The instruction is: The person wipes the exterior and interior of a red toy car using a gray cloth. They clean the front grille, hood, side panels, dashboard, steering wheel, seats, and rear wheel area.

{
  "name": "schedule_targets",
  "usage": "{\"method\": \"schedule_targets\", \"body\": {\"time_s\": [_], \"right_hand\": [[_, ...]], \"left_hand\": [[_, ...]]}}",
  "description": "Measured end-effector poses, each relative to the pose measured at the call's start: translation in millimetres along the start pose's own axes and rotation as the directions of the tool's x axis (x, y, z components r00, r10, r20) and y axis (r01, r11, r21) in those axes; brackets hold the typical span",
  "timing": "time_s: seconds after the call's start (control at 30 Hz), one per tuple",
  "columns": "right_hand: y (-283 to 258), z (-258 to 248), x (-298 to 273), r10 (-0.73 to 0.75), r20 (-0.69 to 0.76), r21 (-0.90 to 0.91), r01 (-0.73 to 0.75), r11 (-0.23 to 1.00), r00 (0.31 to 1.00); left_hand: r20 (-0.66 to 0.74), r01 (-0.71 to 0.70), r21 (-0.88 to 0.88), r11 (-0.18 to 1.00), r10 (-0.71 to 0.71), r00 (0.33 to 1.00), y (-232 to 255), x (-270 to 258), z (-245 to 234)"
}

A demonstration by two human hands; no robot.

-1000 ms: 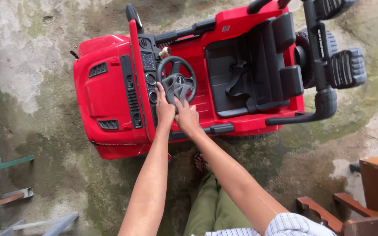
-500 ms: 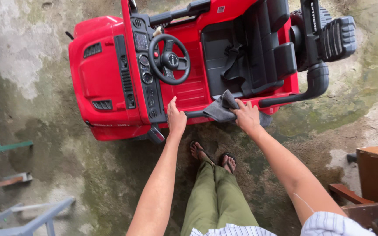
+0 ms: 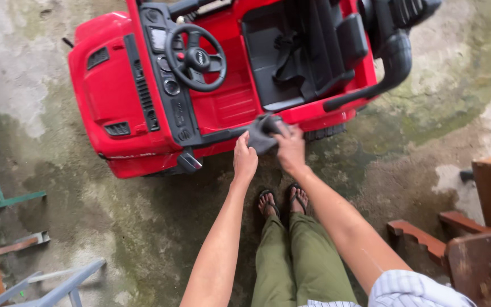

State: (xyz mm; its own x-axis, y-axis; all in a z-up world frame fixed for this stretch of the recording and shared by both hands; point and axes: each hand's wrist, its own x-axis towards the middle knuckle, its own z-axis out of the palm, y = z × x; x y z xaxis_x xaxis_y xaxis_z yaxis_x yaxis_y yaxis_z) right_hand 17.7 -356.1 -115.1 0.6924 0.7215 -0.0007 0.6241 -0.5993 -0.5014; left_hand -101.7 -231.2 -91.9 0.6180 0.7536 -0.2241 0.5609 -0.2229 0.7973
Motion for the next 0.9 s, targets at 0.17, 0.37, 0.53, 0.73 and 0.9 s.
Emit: {"method": "schedule_targets", "body": {"time_s": [0.17, 0.37, 0.53, 0.73, 0.9], "right_hand": [[6.1, 38.1, -46.0, 0.416, -0.119, 0.497, -0.309, 0.811, 0.901], [137.7, 38.7, -9.6, 0.835, -0.427, 0.700, -0.457, 0.549, 0.347], [136.9, 74.0, 31.3, 0.914, -0.071, 0.515, -0.770, 0.376, 0.399], [23.3, 53.0, -23.9, 0.626, 0.162, 0.345, -0.638, 0.688, 0.763], [-19.8, -41.9, -9.0, 0.513, -0.258, 0.393, -0.396, 0.830, 0.819]], "left_hand": [[0.088, -0.052, -0.002, 0.999, 0.052, 0.995, 13.7, 0.7, 0.3], [0.163, -0.075, -0.038, 0.996, 0.080, 0.983, 14.6, -1.7, 0.3], [0.224, -0.045, -0.087, 0.995, 0.063, 0.973, 4.5, 1.6, 5.3], [0.237, -0.086, -0.090, 0.992, 0.105, 0.966, 12.9, 7.2, 21.9], [0.174, -0.124, -0.143, 0.982, 0.149, 0.973, 30.2, 17.8, 21.5]]}}
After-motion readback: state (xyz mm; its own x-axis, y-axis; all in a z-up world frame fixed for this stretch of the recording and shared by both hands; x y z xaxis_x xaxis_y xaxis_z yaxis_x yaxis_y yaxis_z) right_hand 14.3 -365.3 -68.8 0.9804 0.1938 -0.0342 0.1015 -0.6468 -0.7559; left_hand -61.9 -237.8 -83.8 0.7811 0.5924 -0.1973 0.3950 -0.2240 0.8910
